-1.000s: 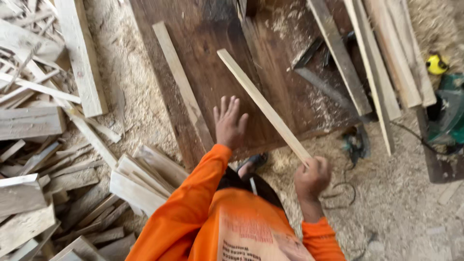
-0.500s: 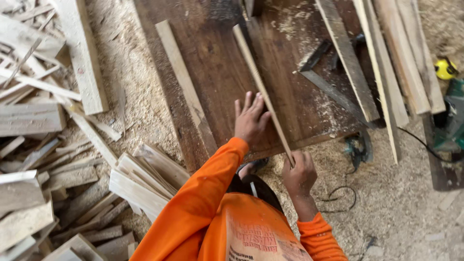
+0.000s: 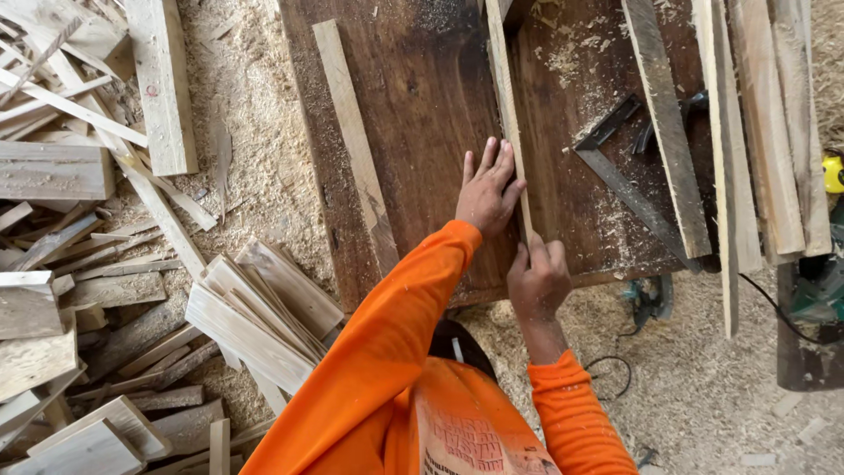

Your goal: The person cuts wooden strips using a circular saw bench and then uses a hand planer on the wood.

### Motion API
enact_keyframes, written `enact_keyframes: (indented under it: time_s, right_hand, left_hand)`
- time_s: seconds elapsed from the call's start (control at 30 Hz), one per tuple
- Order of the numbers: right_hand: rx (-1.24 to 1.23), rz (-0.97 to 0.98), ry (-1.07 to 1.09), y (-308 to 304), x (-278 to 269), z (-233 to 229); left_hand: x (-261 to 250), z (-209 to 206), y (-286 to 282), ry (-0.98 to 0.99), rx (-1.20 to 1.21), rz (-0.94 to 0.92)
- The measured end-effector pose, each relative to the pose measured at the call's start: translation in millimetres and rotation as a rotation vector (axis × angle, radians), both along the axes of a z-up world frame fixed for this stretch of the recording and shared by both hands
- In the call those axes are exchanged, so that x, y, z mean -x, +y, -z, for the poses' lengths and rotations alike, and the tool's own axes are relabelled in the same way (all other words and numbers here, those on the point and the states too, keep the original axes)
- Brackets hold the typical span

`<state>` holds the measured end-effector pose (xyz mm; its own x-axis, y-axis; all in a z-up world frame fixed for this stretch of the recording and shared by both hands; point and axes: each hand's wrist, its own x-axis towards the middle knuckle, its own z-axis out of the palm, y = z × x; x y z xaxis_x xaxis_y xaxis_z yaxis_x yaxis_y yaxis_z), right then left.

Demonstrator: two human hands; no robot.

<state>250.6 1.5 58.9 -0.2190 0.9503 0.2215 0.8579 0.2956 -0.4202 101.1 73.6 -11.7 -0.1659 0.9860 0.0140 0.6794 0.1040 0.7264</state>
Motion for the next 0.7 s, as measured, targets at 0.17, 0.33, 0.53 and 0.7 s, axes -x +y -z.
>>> enact_keyframes:
  time_s: [0.17, 0.33, 0.53, 0.7]
  right_hand:
    - [-0.020, -0.013, -0.010, 16, 12, 1]
    - [0.014, -0.025, -0.004, 28, 19, 4]
    - [0.042, -0.045, -0.015, 47, 34, 0]
    - [0.104, -0.058, 0.004, 65, 47, -7]
  left_hand:
    - [8, 6, 19, 0.037, 0.004, 0.006]
    - [15, 8, 29, 0.046, 0.035, 0.013]
    - [28, 7, 51, 0.056, 0.083, 0.014]
    - [39, 10, 71, 0.085, 0.128, 0.018]
